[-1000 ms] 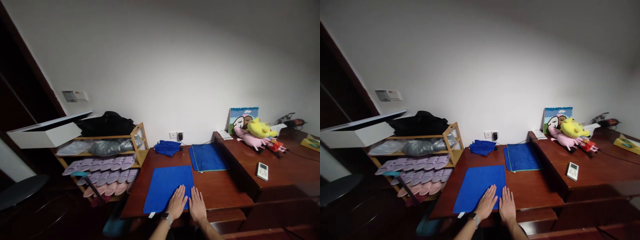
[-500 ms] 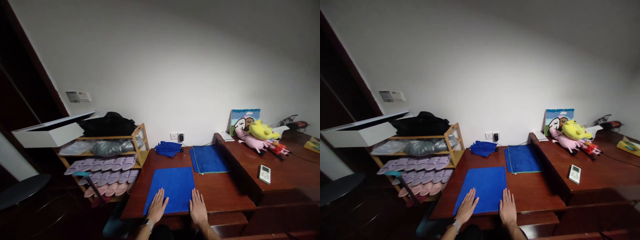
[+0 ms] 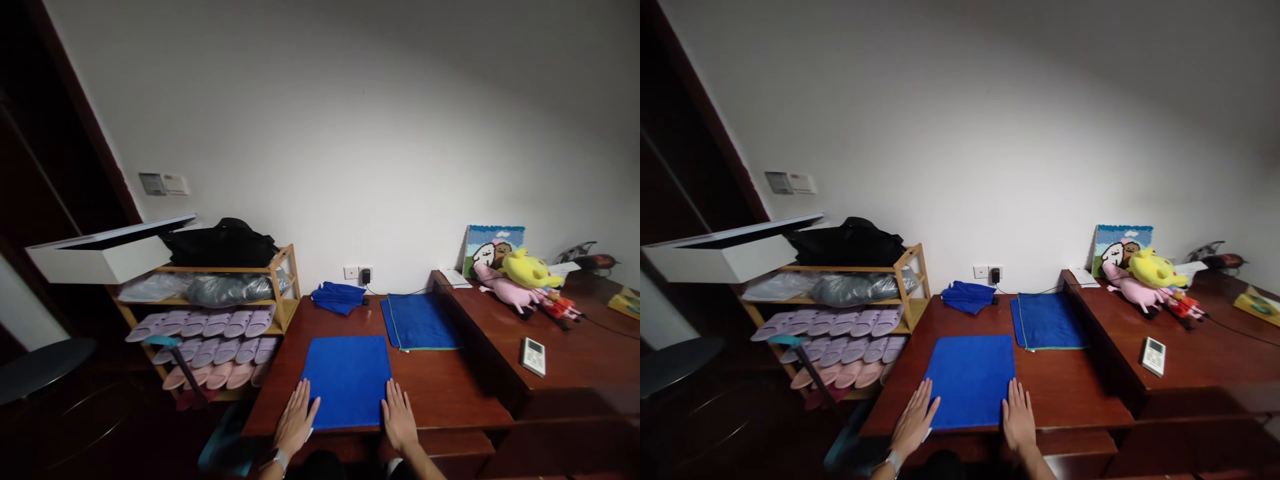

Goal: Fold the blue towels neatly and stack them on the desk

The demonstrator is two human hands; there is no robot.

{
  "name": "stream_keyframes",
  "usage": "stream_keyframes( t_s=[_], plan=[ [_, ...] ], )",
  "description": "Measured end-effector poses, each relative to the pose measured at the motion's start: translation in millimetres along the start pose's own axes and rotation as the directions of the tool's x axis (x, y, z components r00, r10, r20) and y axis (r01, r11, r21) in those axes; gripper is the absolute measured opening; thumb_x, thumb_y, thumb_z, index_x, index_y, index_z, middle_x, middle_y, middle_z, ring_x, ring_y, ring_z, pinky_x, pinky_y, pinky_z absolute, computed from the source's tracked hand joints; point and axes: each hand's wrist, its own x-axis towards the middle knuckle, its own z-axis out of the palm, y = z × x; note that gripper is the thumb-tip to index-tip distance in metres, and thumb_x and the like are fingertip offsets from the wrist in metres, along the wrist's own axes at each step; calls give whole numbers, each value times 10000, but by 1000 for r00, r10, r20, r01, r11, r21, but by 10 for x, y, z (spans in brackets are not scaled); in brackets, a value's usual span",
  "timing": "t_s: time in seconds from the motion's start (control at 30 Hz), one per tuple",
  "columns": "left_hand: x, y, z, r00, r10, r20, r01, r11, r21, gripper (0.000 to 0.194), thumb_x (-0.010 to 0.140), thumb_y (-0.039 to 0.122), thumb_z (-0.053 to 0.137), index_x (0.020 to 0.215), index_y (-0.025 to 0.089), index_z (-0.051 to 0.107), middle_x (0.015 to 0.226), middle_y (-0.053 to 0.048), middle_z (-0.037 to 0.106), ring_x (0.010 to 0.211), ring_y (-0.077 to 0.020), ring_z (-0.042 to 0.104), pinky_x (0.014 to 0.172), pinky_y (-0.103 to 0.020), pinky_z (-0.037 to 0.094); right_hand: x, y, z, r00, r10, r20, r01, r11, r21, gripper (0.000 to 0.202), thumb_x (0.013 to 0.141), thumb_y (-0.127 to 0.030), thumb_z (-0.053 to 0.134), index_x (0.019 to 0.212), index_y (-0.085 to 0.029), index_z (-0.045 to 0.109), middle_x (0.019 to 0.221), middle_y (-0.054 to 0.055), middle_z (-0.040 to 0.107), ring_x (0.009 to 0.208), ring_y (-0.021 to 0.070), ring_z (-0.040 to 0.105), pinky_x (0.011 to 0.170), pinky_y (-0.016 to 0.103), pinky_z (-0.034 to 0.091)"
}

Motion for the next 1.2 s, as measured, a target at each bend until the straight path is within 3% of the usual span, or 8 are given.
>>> stream_keyframes(
  t_s=[0.1, 0.27, 0.6, 0.7, 0.83, 0.97, 1.07, 1.2],
  plan=[
    [-4, -20, 36, 1000, 13, -13, -13, 1000, -9, 718, 1040, 513, 276, 1647, 180, 86, 1699, -123, 225, 1564, -233, 186, 1283, -481, 232, 136, -11, -122, 999, 28, -17, -28, 999, 46, 668, 1047, -481, 86, 1634, -174, 177, 1698, 0, 139, 1573, 192, 122, 1281, 425, 156],
    [4, -43, 99, 999, 6, -49, -7, 1000, -14, 721, 1035, 504, 284, 1650, 208, 53, 1702, -98, 230, 1561, -233, 199, 1282, -474, 247, 490, -122, -297, 999, 25, 38, -26, 999, 19, 663, 1046, -439, 98, 1629, -137, 189, 1700, 19, 148, 1575, 191, 116, 1282, 398, 115],
    [5, -74, 24, 998, 4, -67, -3, 1000, 15, 730, 1044, 473, 281, 1643, 213, -46, 1703, -92, 227, 1558, -239, 214, 1271, -483, 280, 608, -97, -150, 998, 13, 62, -12, 1000, -10, 664, 1036, -415, 133, 1615, -102, 219, 1693, 24, 181, 1577, 196, 124, 1288, 397, 97],
    [178, 257, -72, 994, 63, -93, -61, 998, 25, 729, 1047, 506, 286, 1644, 221, -19, 1706, -78, 221, 1561, -241, 218, 1273, -489, 276, 607, -105, -180, 998, 22, 65, -22, 1000, 1, 660, 1038, -412, 137, 1616, -104, 219, 1694, 27, 177, 1577, 198, 121, 1288, 398, 91],
    [559, 1219, -38, 969, 246, 26, -244, 967, -72, 690, 1054, 548, 231, 1645, 221, 88, 1715, -40, 164, 1576, -222, 159, 1290, -454, 238, 598, -108, -198, 998, 18, 60, -18, 1000, -10, 655, 1040, -398, 127, 1616, -97, 206, 1694, 32, 175, 1578, 205, 114, 1289, 403, 88],
    [892, 2109, 229, 953, 247, 174, -211, 956, -204, 721, 1045, 574, 119, 1633, 160, 176, 1700, -82, 185, 1574, -234, 159, 1300, -468, 203, 631, -40, -47, 996, -37, 78, 42, 997, -62, 628, 1024, -343, 199, 1616, -137, 238, 1695, 44, 153, 1579, 221, 99, 1287, 432, 96],
    [996, 2384, 429, 950, 205, 236, -139, 953, -270, 779, 1028, 613, 78, 1622, 130, 222, 1696, -99, 197, 1573, -235, 167, 1305, -456, 193, 687, 42, 107, 991, -103, 83, 111, 989, -101, 631, 1010, -348, 277, 1622, -206, 229, 1699, 32, 113, 1581, 245, 84, 1286, 477, 85],
    [973, 2334, 549, 954, 200, 225, -119, 937, -330, 784, 1022, 628, 71, 1626, 151, 217, 1702, -81, 184, 1575, -221, 168, 1308, -438, 186, 704, 94, 170, 990, -130, 47, 135, 984, -115, 636, 1009, -363, 304, 1626, -239, 216, 1702, 24, 108, 1580, 253, 87, 1284, 484, 100]
  ],
)
